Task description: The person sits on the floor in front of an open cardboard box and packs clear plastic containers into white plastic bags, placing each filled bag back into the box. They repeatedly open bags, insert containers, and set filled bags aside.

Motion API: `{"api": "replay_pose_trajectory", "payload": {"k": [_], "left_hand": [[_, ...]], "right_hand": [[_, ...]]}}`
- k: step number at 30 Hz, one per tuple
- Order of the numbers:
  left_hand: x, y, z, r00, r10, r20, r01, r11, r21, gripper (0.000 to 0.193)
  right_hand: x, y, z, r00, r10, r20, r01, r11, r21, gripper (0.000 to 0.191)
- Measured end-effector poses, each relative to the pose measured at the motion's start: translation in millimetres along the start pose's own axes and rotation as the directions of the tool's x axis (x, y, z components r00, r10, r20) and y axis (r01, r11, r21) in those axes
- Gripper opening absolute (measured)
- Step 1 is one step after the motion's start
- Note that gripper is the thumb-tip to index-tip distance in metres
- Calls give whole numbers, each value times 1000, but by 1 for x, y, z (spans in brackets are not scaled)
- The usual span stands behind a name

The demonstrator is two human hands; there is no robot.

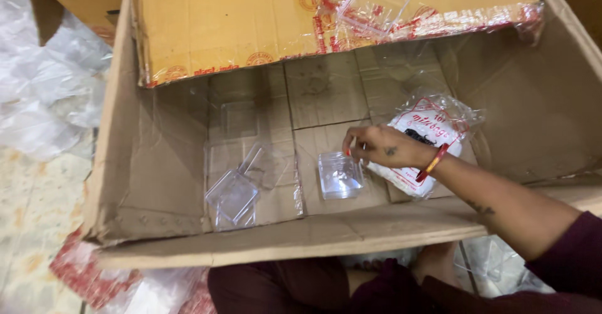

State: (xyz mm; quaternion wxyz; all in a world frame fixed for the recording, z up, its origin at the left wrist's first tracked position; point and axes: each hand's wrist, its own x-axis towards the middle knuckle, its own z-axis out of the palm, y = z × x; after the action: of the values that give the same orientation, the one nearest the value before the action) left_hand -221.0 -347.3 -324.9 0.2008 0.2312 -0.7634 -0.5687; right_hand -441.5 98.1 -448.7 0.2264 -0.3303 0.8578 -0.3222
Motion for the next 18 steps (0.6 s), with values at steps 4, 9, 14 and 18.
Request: {"api": "replay_pose_trajectory", "payload": {"k": [4, 9, 14, 18], "left_hand": [[0, 39, 31, 879, 132, 457, 95, 893, -439, 71], [31, -6, 195, 434, 80, 897, 602, 715, -355, 60], [28, -4, 313, 531, 233, 815, -162, 972, -172, 33], [62, 3, 289, 693, -38, 720, -398, 813, 426, 37]], "right_hand": [[2, -19, -3, 993, 9, 114, -73, 820, 568, 44], [-6, -36, -21, 963, -268, 23, 75, 347, 935, 72], [-1, -28, -29, 997, -70, -41, 57, 249, 967, 62], [13, -11, -34, 951, 307, -32, -47, 244, 969, 75]]}}
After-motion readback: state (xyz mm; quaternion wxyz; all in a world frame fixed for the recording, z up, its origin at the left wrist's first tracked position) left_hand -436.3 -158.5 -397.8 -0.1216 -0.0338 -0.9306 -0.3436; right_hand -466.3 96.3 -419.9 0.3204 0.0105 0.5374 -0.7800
